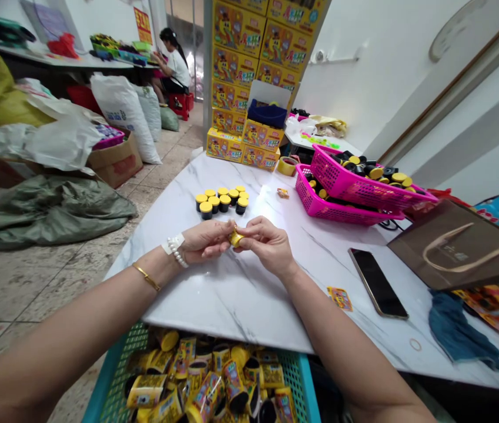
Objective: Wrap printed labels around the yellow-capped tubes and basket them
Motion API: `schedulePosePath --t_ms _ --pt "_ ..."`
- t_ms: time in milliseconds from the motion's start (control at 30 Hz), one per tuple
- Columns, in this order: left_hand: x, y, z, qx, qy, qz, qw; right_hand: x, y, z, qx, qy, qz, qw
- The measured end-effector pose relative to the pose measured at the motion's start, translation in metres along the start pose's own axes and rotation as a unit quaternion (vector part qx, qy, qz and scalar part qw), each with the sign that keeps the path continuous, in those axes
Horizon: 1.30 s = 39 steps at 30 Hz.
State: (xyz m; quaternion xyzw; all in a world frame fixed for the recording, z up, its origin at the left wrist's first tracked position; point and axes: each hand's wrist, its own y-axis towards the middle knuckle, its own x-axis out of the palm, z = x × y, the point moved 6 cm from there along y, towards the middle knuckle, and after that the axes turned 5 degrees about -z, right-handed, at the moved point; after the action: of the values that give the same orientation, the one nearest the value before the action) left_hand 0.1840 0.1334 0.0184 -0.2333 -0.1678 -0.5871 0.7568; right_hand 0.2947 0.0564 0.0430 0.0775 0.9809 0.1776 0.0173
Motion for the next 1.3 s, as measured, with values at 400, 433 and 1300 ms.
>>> schedulePosePath --t_ms 400,433,1300 --pt "-0.001 0.001 -0.001 0.024 -0.004 0.067 0.997 -0.002 -0.003 -0.023 -0.089 -0.154 0.025 0.984" --pt "0.0 0.001 0.0 0.026 -0.003 0.063 0.998 -0.003 -0.003 -0.023 -0.095 -0.153 0.034 0.983" --pt "-0.002 -0.006 0.001 -0.028 0.122 0.102 0.987 0.02 -0.007 -0.028 -0.14 -0.262 -0.058 0.953"
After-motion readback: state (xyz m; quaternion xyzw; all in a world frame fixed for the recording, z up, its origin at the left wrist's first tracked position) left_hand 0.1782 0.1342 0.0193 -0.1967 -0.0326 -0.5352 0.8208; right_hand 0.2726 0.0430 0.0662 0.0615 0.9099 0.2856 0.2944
